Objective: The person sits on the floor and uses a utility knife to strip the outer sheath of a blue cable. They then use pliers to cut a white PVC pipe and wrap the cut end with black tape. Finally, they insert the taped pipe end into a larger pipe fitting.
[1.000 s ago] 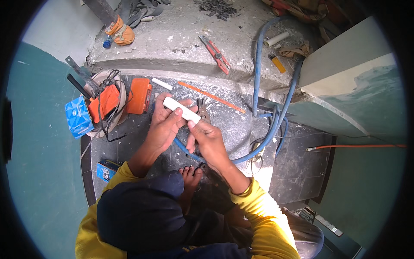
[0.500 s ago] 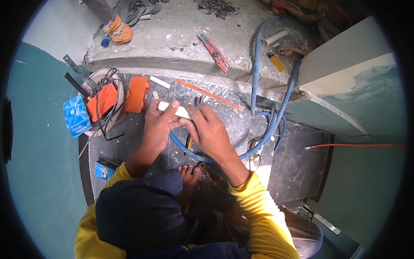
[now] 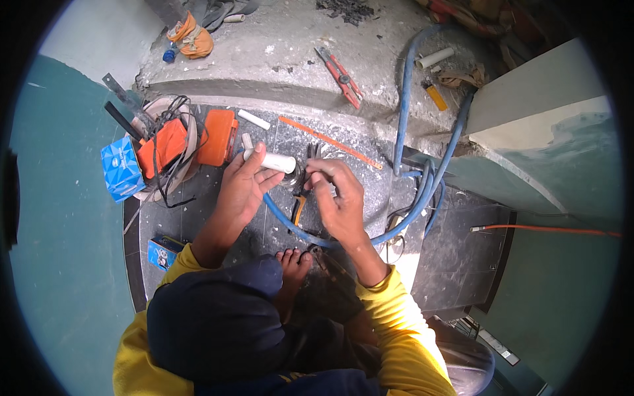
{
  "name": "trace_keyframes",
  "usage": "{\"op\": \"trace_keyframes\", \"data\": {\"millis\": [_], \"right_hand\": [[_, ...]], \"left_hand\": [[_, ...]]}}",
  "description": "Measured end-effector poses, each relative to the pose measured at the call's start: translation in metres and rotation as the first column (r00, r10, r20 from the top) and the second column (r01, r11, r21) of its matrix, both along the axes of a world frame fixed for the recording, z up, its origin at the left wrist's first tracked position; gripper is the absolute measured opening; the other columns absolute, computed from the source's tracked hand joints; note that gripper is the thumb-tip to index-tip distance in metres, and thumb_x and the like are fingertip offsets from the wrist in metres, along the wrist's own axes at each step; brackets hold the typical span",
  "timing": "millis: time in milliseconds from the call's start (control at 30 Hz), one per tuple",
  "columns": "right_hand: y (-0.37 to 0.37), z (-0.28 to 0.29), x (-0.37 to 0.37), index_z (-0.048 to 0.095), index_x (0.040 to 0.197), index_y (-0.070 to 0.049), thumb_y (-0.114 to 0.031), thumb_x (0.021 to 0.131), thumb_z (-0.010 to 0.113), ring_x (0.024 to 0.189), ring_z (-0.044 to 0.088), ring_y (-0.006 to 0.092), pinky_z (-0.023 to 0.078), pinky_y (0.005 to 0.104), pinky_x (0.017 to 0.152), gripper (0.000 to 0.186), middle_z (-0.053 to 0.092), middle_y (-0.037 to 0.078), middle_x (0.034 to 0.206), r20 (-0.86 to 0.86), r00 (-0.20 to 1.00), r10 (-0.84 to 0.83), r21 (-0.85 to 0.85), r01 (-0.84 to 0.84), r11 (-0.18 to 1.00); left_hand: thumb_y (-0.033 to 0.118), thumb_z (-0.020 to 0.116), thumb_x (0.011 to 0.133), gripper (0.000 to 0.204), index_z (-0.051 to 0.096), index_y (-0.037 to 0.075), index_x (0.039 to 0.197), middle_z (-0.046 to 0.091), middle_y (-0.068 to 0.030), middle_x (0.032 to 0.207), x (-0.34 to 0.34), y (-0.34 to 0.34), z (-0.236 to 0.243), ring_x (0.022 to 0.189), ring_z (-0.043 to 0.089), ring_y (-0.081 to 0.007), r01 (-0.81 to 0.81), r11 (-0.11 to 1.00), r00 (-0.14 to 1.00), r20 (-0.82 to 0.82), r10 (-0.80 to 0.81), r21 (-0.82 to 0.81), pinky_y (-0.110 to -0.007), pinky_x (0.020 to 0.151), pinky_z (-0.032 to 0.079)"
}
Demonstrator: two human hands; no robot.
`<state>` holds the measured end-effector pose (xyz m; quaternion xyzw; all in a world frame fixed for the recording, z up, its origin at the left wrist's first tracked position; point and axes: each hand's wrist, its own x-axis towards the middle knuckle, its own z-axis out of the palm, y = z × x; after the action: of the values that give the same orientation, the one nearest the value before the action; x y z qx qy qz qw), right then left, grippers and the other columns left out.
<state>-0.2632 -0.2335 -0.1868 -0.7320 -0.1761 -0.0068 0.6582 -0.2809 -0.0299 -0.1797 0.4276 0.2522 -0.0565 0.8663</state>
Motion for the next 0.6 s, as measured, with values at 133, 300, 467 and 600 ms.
{"op": "trace_keyframes", "data": {"millis": [133,300,467,600], "right_hand": [[0.007,-0.003,-0.001,0.074,0.114,-0.002,0.004,0.091,0.070,0.089,0.071,0.0262,0.055,0.0363,0.075,0.024,0.070,0.016,0.102,0.230,0.961,0.155,-0.333,-0.072,0.940],[0.004,-0.013,-0.014,0.071,0.100,0.001,-0.013,0.099,0.074,0.069,0.066,0.0150,0.050,0.0307,0.066,0.014,0.065,0.007,0.071,-0.529,0.826,0.192,-0.022,-0.240,0.971],[-0.013,-0.061,0.005,0.066,0.112,-0.003,-0.017,0.098,0.074,0.080,0.069,0.0330,0.056,0.0418,0.067,0.022,0.065,0.015,0.095,0.149,0.988,0.047,-0.403,0.018,0.915],[0.035,-0.026,0.009,0.066,0.115,-0.004,-0.028,0.097,0.074,0.089,0.069,0.0422,0.058,0.0474,0.074,0.030,0.063,0.020,0.098,0.072,0.987,0.142,-0.624,-0.067,0.779]], "left_hand": [[0.029,0.066,0.107,0.029,0.057,0.007,0.123,0.068,-0.0118,0.116,-0.004,-0.002,-0.008,0.108,0.072,-0.0251,0.058,0.998,0.997,0.052,-0.059,0.015,-0.041,0.093,0.062],[0.014,0.066,0.104,0.029,0.053,0.006,0.129,0.066,-0.0100,0.106,-0.008,0.025,-0.005,0.094,0.071,-0.0230,-0.171,0.974,0.975,0.165,0.146,0.148,-0.042,0.093,0.061],[0.003,0.070,0.094,0.039,0.054,0.006,0.130,0.059,-0.0052,0.092,-0.022,0.085,-0.029,0.078,0.064,-0.0182,-0.108,0.945,0.988,0.143,0.065,0.310,-0.035,0.079,0.060],[0.015,0.083,0.085,0.051,0.059,0.008,0.130,0.063,-0.0086,0.093,-0.029,0.066,-0.072,0.080,0.067,-0.0219,0.131,0.517,0.970,-0.003,-0.242,0.846,-0.037,0.077,0.057]]}}
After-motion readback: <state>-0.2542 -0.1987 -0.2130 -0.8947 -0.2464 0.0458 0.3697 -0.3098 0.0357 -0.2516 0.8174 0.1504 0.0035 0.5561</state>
